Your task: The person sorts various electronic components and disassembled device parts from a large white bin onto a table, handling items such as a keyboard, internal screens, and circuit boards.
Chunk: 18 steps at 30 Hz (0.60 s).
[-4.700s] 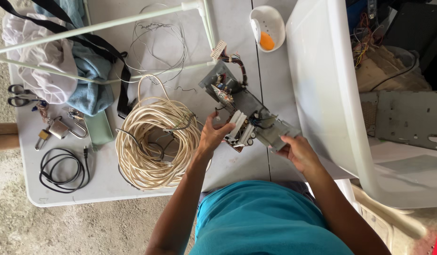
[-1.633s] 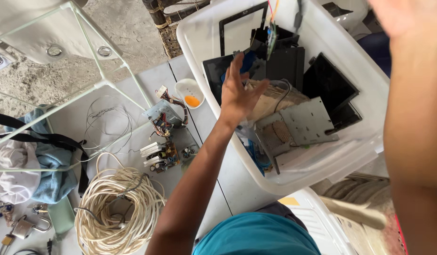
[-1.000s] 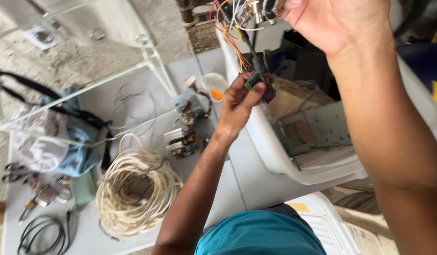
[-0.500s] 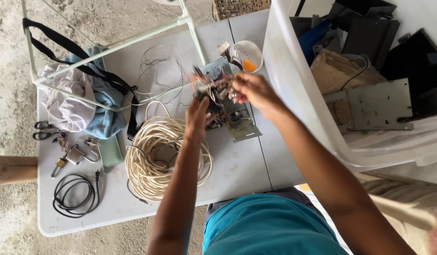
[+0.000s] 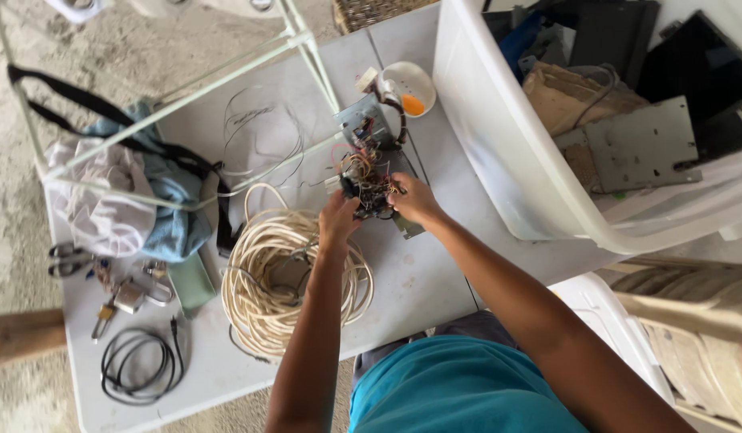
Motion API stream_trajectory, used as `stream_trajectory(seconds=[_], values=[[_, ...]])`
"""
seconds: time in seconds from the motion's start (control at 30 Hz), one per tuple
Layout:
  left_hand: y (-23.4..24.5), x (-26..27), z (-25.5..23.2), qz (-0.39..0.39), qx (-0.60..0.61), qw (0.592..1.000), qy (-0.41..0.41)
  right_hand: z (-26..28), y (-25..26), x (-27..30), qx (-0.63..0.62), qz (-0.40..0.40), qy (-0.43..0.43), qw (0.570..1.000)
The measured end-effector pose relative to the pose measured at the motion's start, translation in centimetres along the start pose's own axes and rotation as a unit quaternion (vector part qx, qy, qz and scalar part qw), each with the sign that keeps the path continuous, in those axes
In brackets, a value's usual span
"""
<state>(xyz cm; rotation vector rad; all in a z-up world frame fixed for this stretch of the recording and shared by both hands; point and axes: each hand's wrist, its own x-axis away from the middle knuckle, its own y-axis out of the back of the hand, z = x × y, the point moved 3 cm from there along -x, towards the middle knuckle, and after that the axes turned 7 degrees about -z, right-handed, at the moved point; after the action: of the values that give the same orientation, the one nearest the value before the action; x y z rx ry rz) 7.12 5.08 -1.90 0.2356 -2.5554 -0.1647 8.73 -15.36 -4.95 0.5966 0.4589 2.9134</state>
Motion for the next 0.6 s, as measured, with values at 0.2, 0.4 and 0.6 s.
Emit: stream_trajectory(seconds=[0.2,0.4,0.6], values=[[-1.4,3.7,-5.2,-0.165,-0.146,0.888,-0.404,8.0,4.3,7.1,0.203,-0.031,0.301,0.931],[-6.3,8.0,-10.5,0.018,-0.012,0.945,-0.325,18.7,19.0,13.4,0.082,-0.008,0.328,0.941],[-10.9,15.0,-17.3,0.037,-0.025,0.930,-0.366,14.1,39.8,2.9,0.487,-0.179,0.211,0.829]])
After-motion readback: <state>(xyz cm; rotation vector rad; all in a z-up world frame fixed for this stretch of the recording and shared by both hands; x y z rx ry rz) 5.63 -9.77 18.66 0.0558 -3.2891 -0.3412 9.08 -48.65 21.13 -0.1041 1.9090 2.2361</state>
